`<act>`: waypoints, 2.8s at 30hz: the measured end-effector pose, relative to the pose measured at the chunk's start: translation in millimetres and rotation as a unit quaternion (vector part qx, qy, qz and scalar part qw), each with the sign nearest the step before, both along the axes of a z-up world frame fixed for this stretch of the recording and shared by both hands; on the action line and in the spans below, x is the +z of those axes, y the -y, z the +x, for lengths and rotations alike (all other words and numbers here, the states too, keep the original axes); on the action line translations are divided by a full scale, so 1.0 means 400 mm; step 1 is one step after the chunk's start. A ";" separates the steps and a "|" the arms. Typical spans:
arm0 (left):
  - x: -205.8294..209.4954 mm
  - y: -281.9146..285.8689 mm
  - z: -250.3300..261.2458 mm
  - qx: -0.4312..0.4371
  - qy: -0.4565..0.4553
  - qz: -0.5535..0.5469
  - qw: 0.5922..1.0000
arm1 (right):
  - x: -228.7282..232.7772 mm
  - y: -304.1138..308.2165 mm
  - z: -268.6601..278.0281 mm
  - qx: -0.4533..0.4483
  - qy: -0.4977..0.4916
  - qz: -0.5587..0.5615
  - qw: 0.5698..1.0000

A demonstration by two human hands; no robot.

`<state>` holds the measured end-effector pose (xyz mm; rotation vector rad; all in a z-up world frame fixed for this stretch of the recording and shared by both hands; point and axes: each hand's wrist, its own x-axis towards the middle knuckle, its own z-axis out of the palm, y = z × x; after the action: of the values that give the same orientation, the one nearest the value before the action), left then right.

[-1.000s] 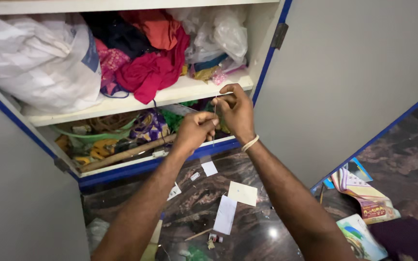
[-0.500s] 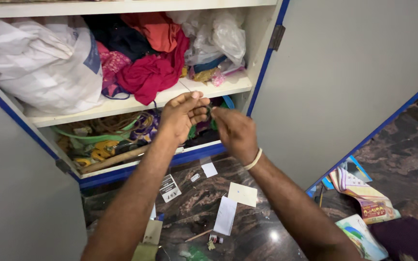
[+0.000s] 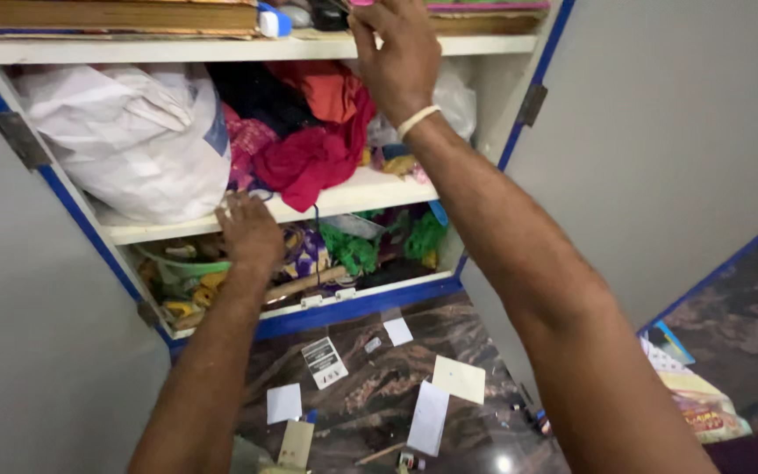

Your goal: The person clears items from a cabinet, sorts through objects on the floor including a flashlight, papers, and small containers, and then places some items back into the cabinet shelves.

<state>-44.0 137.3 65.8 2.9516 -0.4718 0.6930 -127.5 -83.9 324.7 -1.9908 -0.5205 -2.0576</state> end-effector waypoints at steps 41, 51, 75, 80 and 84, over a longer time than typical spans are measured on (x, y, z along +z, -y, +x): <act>-0.248 -0.089 0.168 0.023 0.113 0.043 0.992 | -0.790 0.230 -0.130 0.153 -0.517 0.070 0.839; -0.083 -0.056 -0.022 0.058 -0.166 0.016 0.984 | -1.657 0.233 -0.481 -0.131 -0.862 -0.101 0.480; -0.934 0.114 -0.525 -0.172 -0.445 0.170 0.862 | -1.661 0.124 -0.719 -0.168 -0.796 0.009 0.582; -0.991 0.094 -0.652 -0.190 -0.465 0.159 0.850 | -1.543 -0.019 -0.759 0.058 -0.765 -0.036 0.640; -0.980 0.112 -0.715 -0.179 -0.478 0.152 0.846 | -1.541 -0.081 -0.806 0.037 -0.771 -0.132 0.622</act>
<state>-329.8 92.7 -326.2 2.8278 -1.0029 -0.9383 -449.8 -51.7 -291.7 -2.8022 -0.4006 0.3288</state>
